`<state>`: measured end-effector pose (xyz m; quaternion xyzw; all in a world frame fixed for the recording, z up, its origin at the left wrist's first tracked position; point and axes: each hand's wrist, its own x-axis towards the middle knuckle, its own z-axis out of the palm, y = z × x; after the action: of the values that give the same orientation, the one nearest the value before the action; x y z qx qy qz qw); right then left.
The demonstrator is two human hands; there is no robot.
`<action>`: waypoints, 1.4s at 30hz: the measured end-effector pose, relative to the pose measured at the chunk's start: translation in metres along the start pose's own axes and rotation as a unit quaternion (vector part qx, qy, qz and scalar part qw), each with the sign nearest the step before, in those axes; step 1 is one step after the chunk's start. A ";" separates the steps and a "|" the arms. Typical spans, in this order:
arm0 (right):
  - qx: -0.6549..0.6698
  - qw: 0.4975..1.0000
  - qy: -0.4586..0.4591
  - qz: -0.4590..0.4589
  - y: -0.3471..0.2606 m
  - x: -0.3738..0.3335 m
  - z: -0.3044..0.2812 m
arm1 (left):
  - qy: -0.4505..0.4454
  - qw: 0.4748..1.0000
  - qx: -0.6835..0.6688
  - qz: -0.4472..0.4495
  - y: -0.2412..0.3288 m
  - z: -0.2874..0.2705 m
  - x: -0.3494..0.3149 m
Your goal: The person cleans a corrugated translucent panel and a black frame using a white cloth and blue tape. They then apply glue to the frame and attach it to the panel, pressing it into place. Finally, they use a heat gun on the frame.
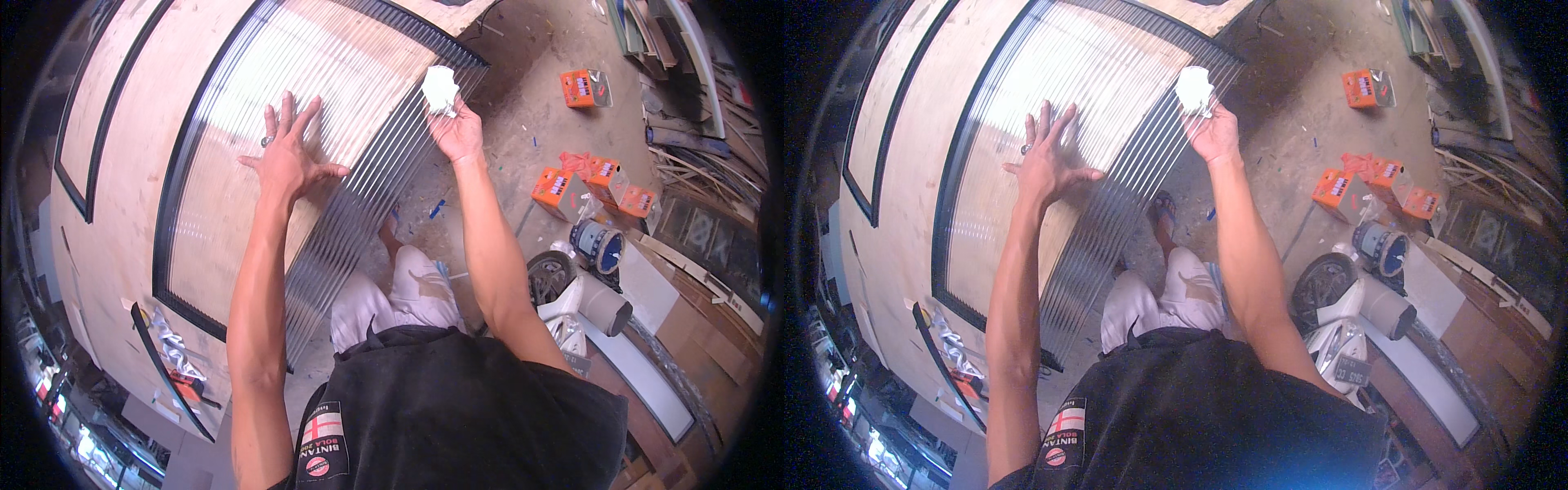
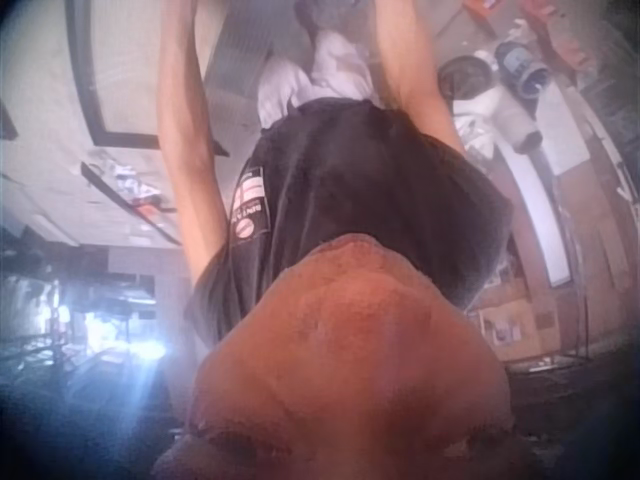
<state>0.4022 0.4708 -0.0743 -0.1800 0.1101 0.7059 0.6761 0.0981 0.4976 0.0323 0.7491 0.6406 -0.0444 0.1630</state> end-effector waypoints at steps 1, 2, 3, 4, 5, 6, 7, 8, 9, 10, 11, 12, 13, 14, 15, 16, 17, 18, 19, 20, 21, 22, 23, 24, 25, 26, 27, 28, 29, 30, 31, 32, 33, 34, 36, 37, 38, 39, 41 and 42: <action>0.007 1.000 -0.013 0.001 -0.001 0.001 0.002 | 0.000 1.000 -0.004 0.001 -0.001 0.001 -0.001; 0.027 1.000 -0.016 -0.002 -0.004 0.003 -0.002 | 0.001 1.000 -0.010 0.002 -0.001 0.001 -0.001; 0.047 0.999 -0.020 -0.004 -0.007 0.003 -0.007 | 0.003 1.000 -0.015 0.004 -0.001 0.001 0.000; 0.067 0.997 -0.024 -0.007 -0.011 0.003 -0.012 | 0.004 1.000 -0.014 0.007 0.000 0.001 0.001; 0.067 0.997 -0.022 -0.021 -0.012 0.002 -0.013 | 0.005 1.000 -0.012 0.008 0.000 0.000 0.000; 0.067 0.997 -0.020 -0.034 -0.013 -0.001 -0.015 | 0.006 1.000 -0.010 0.008 -0.001 0.000 0.000; 0.067 0.996 -0.017 -0.048 -0.013 -0.002 -0.016 | 0.002 1.000 -0.006 0.003 -0.001 -0.001 -0.001; 0.065 0.997 -0.032 -0.039 -0.013 -0.004 -0.016 | -0.002 1.000 -0.003 0.002 0.000 -0.001 0.000; 0.071 0.996 -0.040 -0.026 -0.013 -0.001 -0.015 | -0.007 1.000 0.000 0.000 0.002 -0.001 0.000; 0.077 0.996 -0.049 -0.013 -0.013 0.004 -0.013 | -0.009 1.000 0.001 -0.002 0.002 -0.001 0.001; 0.083 0.995 -0.057 -0.001 -0.014 0.009 -0.013 | -0.011 1.000 0.002 -0.004 0.002 -0.002 0.001; 0.101 0.990 -0.091 0.025 -0.017 0.013 -0.012 | -0.014 1.000 0.003 -0.006 0.003 -0.003 0.002; 0.088 0.994 -0.065 0.008 -0.021 0.011 -0.013 | -0.016 1.000 0.000 -0.002 0.004 -0.003 0.001; 0.076 0.996 -0.039 -0.007 -0.023 0.011 -0.008 | -0.017 1.000 -0.003 -0.001 0.002 -0.003 0.001; 0.064 0.998 -0.014 -0.022 -0.024 0.010 -0.004 | -0.018 1.000 -0.005 0.000 0.002 -0.003 0.001; 0.072 0.997 -0.010 -0.028 -0.028 0.010 -0.008 | -0.016 1.000 -0.002 0.002 0.001 -0.002 0.002; 0.053 0.997 -0.006 -0.048 -0.027 0.008 -0.003 | -0.014 1.000 0.000 0.001 0.000 0.000 0.002; 0.033 0.997 -0.002 -0.067 -0.026 0.004 0.003 | -0.012 1.000 0.002 0.000 -0.001 0.001 0.002; 0.014 0.996 0.003 -0.087 -0.025 0.002 0.008 | -0.011 1.000 0.004 -0.002 -0.003 0.002 0.001; 0.030 0.996 0.001 -0.086 -0.031 0.002 0.007 | -0.010 1.000 0.005 -0.001 -0.003 0.003 0.002; 0.029 0.995 0.010 -0.091 -0.035 0.004 0.005 | -0.009 1.000 0.006 0.000 -0.002 0.003 0.002; 0.028 0.995 0.018 -0.095 -0.038 0.008 0.003 | -0.006 1.000 0.003 0.002 -0.002 0.003 0.002; 0.027 0.994 0.026 -0.098 -0.041 0.011 0.001 | -0.003 1.000 0.001 0.004 -0.002 0.004 0.001; 0.017 0.995 0.029 -0.099 -0.044 0.014 0.000 | 0.000 1.000 0.000 0.006 -0.002 0.004 0.001; 0.007 0.995 0.031 -0.100 -0.047 0.016 -0.002 | 0.001 1.000 -0.001 0.007 -0.001 0.004 0.001; -0.002 0.994 0.034 -0.099 -0.048 0.018 -0.002 | 0.001 1.000 0.000 0.007 -0.001 0.003 0.001; -0.008 0.994 0.045 -0.102 -0.048 0.020 -0.003 | 0.002 1.000 0.000 0.006 -0.001 0.002 0.001; -0.015 0.993 0.056 -0.105 -0.049 0.021 -0.003 | -0.003 1.000 0.000 0.005 -0.001 0.002 0.000; -0.021 0.992 0.066 -0.108 -0.049 0.022 -0.002 | -0.006 1.000 0.001 0.003 -0.001 0.000 0.000; -0.025 0.990 0.075 -0.115 -0.049 0.022 -0.002 | -0.010 1.000 0.001 0.002 -0.001 -0.001 0.000; -0.028 0.989 0.084 -0.121 -0.049 0.022 -0.002 | -0.008 1.000 0.003 0.002 0.000 0.000 0.001; -0.032 0.987 0.093 -0.128 -0.048 0.022 -0.003 | -0.006 1.000 0.005 0.003 0.000 0.001 0.001; -0.038 0.986 0.093 -0.132 -0.048 0.023 -0.003 | -0.005 1.000 0.007 0.003 -0.001 0.001 0.001; -0.045 0.985 0.093 -0.136 -0.049 0.023 -0.003 | -0.001 1.000 0.003 0.008 -0.002 0.002 0.001; -0.057 0.983 0.099 -0.142 -0.047 0.022 0.000 | 0.005 1.000 -0.004 0.015 -0.004 0.004 0.000; -0.064 0.982 0.104 -0.146 -0.047 0.022 0.001 | 0.008 1.000 -0.008 0.017 -0.006 0.005 0.000; -0.070 0.980 0.110 -0.151 -0.048 0.022 0.002 | 0.011 1.000 -0.013 0.020 -0.006 0.005 0.000; -0.074 0.977 0.116 -0.165 -0.049 0.022 0.003 | 0.014 0.999 -0.017 0.023 -0.006 0.006 0.000; -0.081 0.970 0.127 -0.191 -0.053 0.024 0.005 | 0.004 1.000 -0.010 0.015 -0.005 0.004 0.000; -0.104 0.967 0.124 -0.196 -0.053 0.024 0.004 | 0.000 1.000 -0.006 0.011 -0.004 0.003 0.000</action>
<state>0.4538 0.4973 -0.0753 -0.3534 0.0815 0.5398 0.7597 0.0951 0.4972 0.0284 0.7550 0.6325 -0.0388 0.1683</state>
